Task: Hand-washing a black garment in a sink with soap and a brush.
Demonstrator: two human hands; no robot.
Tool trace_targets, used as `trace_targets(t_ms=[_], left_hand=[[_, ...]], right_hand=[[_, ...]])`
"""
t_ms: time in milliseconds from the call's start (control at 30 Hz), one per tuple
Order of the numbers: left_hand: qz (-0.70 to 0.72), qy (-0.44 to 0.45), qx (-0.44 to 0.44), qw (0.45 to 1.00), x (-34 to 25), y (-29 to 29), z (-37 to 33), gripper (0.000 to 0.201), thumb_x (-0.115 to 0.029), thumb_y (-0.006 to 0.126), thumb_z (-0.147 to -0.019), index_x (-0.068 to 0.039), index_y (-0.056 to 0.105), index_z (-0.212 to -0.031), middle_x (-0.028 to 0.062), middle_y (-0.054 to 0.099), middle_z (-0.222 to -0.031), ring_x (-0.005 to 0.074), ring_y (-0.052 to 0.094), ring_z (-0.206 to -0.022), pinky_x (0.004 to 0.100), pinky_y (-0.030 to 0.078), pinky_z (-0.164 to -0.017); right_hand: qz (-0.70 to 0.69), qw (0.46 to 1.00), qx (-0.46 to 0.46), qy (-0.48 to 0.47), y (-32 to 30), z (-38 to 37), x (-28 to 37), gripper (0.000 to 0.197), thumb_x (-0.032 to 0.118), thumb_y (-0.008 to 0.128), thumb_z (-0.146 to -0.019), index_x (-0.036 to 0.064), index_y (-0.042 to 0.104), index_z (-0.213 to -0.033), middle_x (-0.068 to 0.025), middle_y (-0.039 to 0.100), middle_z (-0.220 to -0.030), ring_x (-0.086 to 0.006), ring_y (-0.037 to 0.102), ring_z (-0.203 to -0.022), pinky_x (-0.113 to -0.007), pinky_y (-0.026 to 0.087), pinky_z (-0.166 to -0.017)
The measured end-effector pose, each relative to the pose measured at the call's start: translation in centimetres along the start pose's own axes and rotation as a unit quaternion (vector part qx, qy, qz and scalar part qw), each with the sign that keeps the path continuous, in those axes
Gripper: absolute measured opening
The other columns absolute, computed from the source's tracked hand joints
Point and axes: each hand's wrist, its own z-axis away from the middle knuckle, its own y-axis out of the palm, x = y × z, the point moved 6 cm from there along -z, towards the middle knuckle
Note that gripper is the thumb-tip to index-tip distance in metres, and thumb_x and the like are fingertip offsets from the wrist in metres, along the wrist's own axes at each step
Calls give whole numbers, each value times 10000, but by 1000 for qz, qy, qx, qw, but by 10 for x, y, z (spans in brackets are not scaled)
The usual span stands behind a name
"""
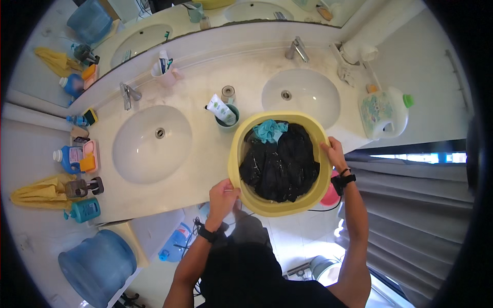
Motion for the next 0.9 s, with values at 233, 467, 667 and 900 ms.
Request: trace_targets(t_ms=[233,467,667,900], left_hand=[[-157,101,54,981,-14,-19,-21,266,-159,594,-960,31,655,-1136,113,721,-880,161,701,-739,269,556,-670],[-143,127,63,980,-25,-44,3,241,-212,625,-932,-14,682,-1057,142,726,-816,210,718,-702,311,553,-639],[-146,157,91,972,-27,-80,18,192,-174,647,-905,-35,692,-1028,145,727,-815,209,715,-683,305,551,-634],[-163,166,105,967,-26,-118,12,196,-100,617,-907,-10,664,-1075,101,723,-844,162,705,-705,273,545,-638]], right_hand=[[165,931,-190,-265,18,66,163,453,161,700,-834,51,554,-1248,-190,581,-1105,-362,615,-931,-455,501,-828],[325,922,38,-206,167,111,225,556,263,730,-810,173,521,-1317,-202,588,-1075,-435,615,-974,-489,542,-785],[384,907,-18,-170,189,102,197,392,152,720,-733,126,574,-1095,-186,616,-931,-414,628,-893,-507,538,-744],[248,943,-88,-205,142,150,234,194,73,685,-705,69,562,-854,-156,602,-805,-383,621,-804,-483,488,-706]])
